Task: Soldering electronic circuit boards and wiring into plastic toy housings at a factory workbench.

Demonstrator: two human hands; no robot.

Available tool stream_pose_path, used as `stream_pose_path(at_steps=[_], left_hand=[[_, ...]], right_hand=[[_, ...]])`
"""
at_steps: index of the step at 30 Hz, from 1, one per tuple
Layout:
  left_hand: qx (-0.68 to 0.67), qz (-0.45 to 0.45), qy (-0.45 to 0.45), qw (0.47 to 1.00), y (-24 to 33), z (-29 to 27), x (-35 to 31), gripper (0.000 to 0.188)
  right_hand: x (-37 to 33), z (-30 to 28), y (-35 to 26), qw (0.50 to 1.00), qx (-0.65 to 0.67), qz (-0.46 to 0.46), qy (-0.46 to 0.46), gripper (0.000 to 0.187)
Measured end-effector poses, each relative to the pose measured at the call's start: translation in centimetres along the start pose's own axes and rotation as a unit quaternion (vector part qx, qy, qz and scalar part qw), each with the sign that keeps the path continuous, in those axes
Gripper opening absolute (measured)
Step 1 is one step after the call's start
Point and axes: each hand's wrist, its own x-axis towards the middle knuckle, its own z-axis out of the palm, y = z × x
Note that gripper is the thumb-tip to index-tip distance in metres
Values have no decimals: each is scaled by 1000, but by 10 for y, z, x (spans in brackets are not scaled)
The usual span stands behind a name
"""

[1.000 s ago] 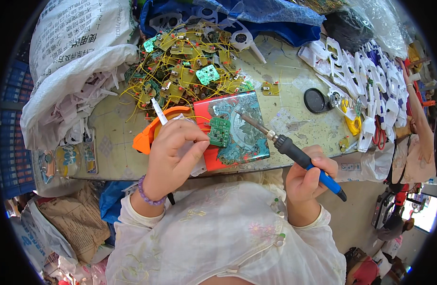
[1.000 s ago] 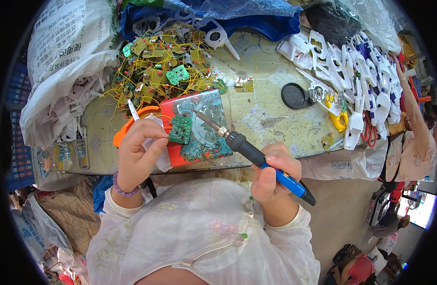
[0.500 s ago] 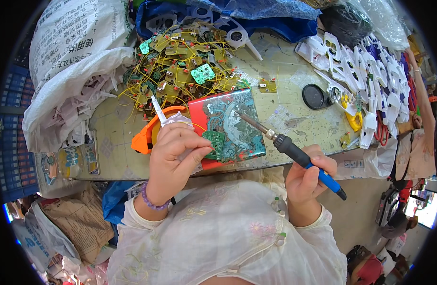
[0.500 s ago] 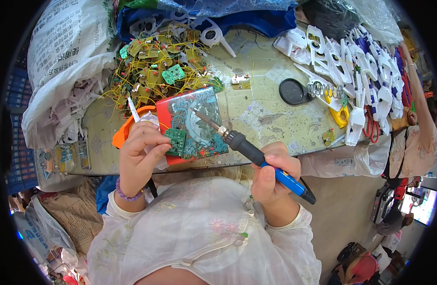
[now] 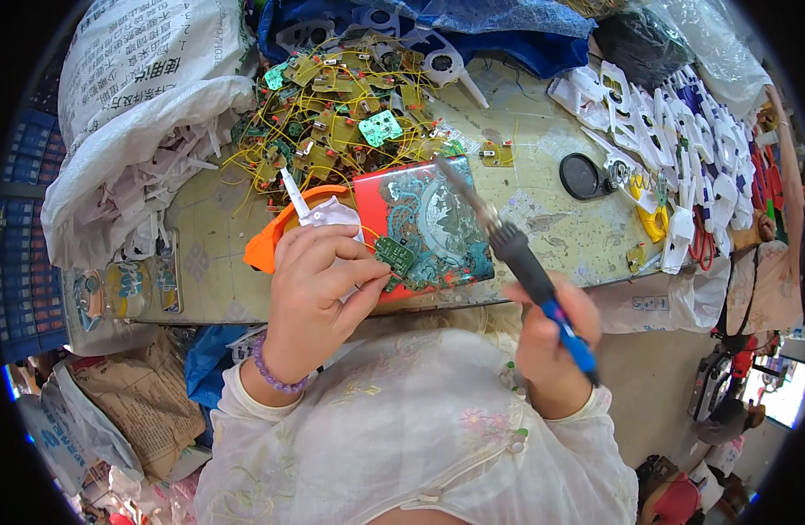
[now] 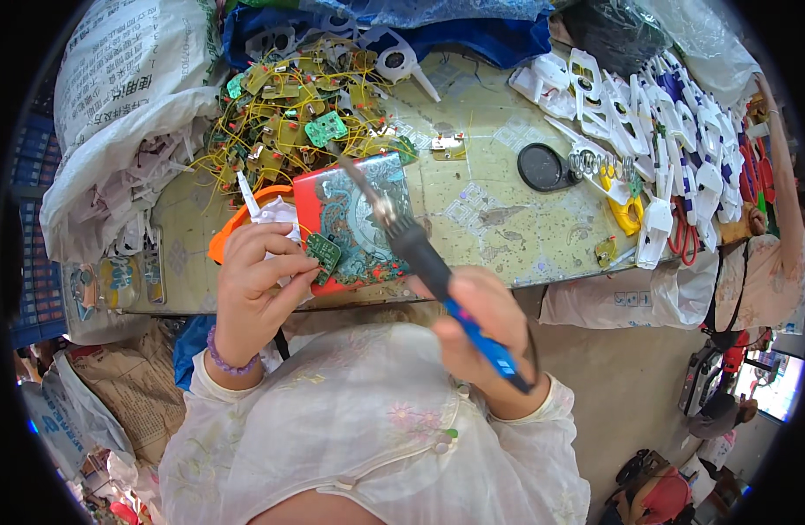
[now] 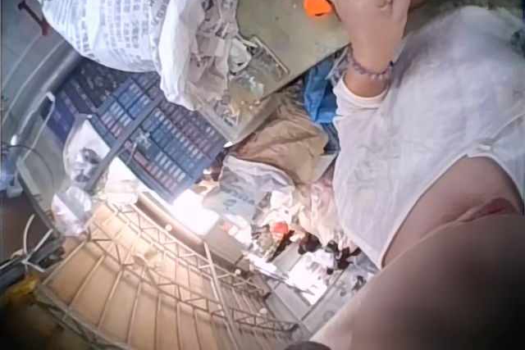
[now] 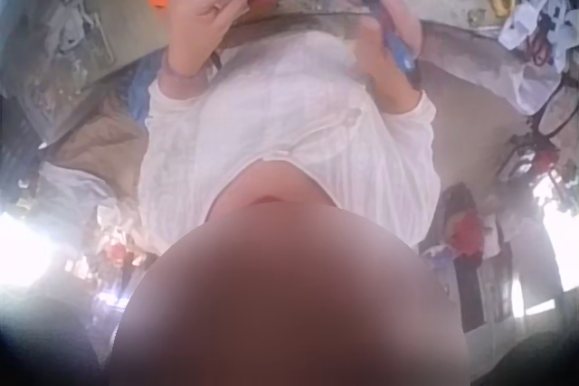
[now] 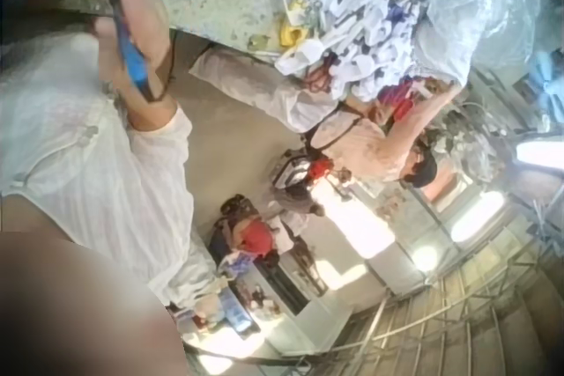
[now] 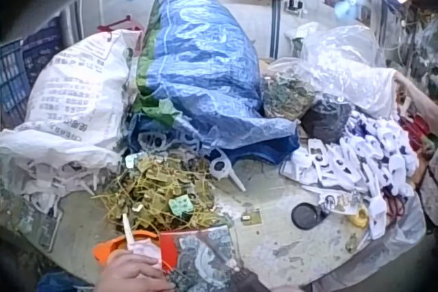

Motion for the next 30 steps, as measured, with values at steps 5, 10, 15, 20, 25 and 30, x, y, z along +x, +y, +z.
stream_pose_path(at_steps=[5,10,15,20,25,30], left_hand=[[-37,8,29,999,-3,3,-5,14],[-86,-2,38,996,-12,6,-10,14],[-120,-5,50,991,-19,6,-16,15],[-162,-33,59,985,-25,8,-21,15],[-165,-71,70,981,-27,5,-22,14],[-197,-108,60,973,-27,6,-21,13]], right_hand=[[12,29,12,989,-86,-16,-116,42],[18,56,9,967,-207,-48,-137,47],[26,63,9,960,-237,-36,-145,46],[39,67,14,960,-213,-26,-179,40],[44,68,16,954,-222,-31,-201,42],[49,66,14,951,-199,-13,-238,39]])
